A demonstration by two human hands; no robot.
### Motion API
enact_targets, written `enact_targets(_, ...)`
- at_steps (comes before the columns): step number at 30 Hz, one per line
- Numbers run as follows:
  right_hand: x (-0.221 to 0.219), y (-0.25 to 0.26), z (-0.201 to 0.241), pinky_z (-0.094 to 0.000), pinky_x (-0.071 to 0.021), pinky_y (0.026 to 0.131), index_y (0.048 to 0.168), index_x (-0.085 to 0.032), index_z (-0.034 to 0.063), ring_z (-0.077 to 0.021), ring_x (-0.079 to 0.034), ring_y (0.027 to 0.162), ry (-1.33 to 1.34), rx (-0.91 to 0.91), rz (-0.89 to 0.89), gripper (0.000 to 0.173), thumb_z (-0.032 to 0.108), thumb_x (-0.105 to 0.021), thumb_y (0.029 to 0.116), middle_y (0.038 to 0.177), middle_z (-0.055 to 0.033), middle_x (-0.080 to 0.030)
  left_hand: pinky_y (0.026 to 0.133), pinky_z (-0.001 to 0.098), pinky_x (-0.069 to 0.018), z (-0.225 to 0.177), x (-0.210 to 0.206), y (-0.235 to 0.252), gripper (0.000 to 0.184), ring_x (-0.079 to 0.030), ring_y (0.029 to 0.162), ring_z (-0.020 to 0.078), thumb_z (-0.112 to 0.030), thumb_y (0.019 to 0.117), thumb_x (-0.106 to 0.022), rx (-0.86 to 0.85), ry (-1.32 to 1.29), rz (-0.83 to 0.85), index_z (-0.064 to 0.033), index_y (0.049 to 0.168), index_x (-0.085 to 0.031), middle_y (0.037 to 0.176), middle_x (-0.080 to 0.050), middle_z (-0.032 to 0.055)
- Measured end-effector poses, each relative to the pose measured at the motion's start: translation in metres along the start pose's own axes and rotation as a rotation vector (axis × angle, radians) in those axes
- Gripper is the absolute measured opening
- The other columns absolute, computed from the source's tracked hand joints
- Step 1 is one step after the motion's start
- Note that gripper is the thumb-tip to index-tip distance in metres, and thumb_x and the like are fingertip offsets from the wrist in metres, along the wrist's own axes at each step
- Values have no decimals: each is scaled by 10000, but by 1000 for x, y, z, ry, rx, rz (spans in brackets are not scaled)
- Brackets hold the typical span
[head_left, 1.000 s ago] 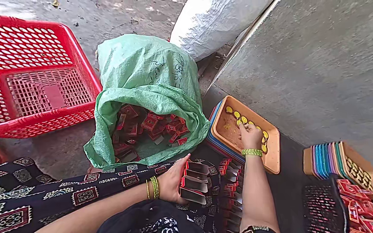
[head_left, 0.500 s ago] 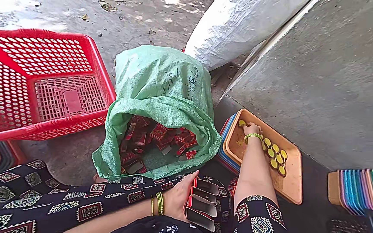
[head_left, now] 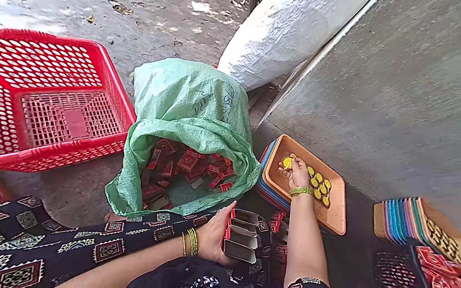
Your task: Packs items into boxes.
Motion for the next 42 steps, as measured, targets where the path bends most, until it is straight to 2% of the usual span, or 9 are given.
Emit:
enact_targets(7,15,-66,6,-401,-634,569,1249,-599,-32,-272,-719,757,53,90,-76,396,-9,-763,890,1068,-205,-679,1219,427,-331,-8,0,-2,1535,-378,1469,299,-492,510,-965,74,14,30,3,1611,-15,1575,-369,236)
enact_targets(12,23,-92,15,-438,-659,740,1389,-536,-24,-313,-708,974,101,124,67,752,-255,-725,698,1306,-229,-592,1225,432,-322,-9,-1,-4,1518,-370,1473,304,-511,526,-952,23,29,3,14,1607,-24,1574,-366,246)
enact_targets(15,25,-105,23,-477,-621,876,1441,-466,-30,-328,-674,1089,238,113,199,728,-246,-564,752,1375,-231,-564,1232,415,-308,-12,0,-3,1530,-354,1484,300,-520,522,-952,64,41,23,3,1610,-12,1584,-351,240)
enact_targets(19,22,-116,30,-492,-628,838,1410,-487,-9,-319,-705,973,367,30,163,399,-53,-485,1013,1267,-215,-610,1231,408,-308,-12,1,-2,1537,-360,1479,297,-516,513,-955,72,32,27,0,1610,-10,1579,-360,235)
enact_targets(23,20,-125,28,-492,-623,874,1448,-427,-15,-330,-701,1025,405,24,202,566,-189,-447,910,1295,-226,-595,1238,418,-297,-11,1,-1,1533,-348,1487,299,-522,519,-950,65,34,30,-3,1611,-6,1585,-354,234)
enact_targets(28,10,-184,52,-445,-639,830,1445,-487,-44,-290,-713,981,146,106,372,513,-74,-559,938,1262,-211,-632,1232,424,-308,-13,3,-1,1522,-375,1468,326,-511,520,-951,52,26,26,30,1601,-26,1565,-364,266)
enact_targets(32,3,-249,85,-362,-650,779,1193,-609,-17,-208,-739,912,-115,434,553,392,-84,-718,823,1074,-103,-737,1232,420,-307,-12,2,0,1522,-365,1476,329,-512,518,-952,52,24,26,38,1598,-32,1573,-353,272)
enact_targets(38,-15,-308,92,-314,-646,870,1041,-762,56,-142,-737,1019,-630,845,591,171,36,-730,875,1088,-57,-766,1239,424,-288,-15,2,-1,1519,-341,1491,341,-525,540,-942,39,52,24,49,1596,-14,1586,-335,281)
enact_targets(42,-12,-295,93,-313,-649,835,1140,-759,76,-168,-705,1109,-693,775,607,279,194,-791,889,1254,-86,-712,1237,423,-295,-13,1,-2,1516,-348,1489,330,-535,539,-939,39,57,12,40,1599,-21,1584,-344,271)
Point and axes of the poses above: each hand's wrist, its own y-axis towards the middle knuckle, its own x-axis out of the back of the hand, z = x × y, the point moved 4 cm from there along y, towards the middle knuckle
